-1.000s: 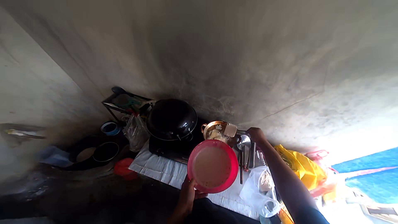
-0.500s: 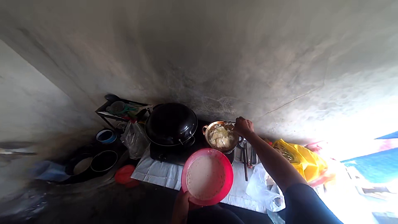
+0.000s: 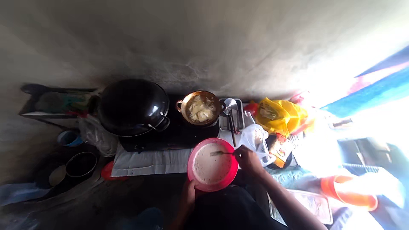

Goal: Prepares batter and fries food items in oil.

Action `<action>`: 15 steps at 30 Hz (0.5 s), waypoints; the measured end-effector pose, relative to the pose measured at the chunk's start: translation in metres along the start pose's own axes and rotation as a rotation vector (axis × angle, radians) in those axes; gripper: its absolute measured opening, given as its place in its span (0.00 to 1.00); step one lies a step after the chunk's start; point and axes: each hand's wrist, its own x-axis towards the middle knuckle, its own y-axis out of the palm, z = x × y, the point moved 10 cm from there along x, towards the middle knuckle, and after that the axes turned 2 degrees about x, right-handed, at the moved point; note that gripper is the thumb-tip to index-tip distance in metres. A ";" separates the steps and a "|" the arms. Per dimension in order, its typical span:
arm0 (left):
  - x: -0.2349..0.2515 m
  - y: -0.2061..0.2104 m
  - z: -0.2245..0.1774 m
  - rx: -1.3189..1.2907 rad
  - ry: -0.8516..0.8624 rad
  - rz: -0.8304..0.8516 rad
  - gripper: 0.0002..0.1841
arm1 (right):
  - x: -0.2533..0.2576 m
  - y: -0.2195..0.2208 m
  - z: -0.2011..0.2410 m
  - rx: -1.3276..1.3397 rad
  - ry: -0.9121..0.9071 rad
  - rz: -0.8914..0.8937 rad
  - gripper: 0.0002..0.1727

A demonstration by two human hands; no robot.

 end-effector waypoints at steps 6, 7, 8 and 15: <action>0.012 0.037 0.046 0.000 -0.036 0.026 0.17 | -0.063 0.050 -0.060 -0.120 0.089 -0.069 0.16; 0.015 0.042 0.054 0.004 -0.032 0.031 0.17 | -0.069 0.052 -0.070 -0.115 0.115 -0.040 0.16; 0.018 0.046 0.062 0.008 -0.027 0.024 0.16 | -0.072 0.052 -0.079 -0.119 0.145 0.005 0.16; 0.049 0.061 0.105 0.054 -0.040 0.001 0.18 | -0.058 -0.057 -0.093 -0.218 0.080 -0.266 0.16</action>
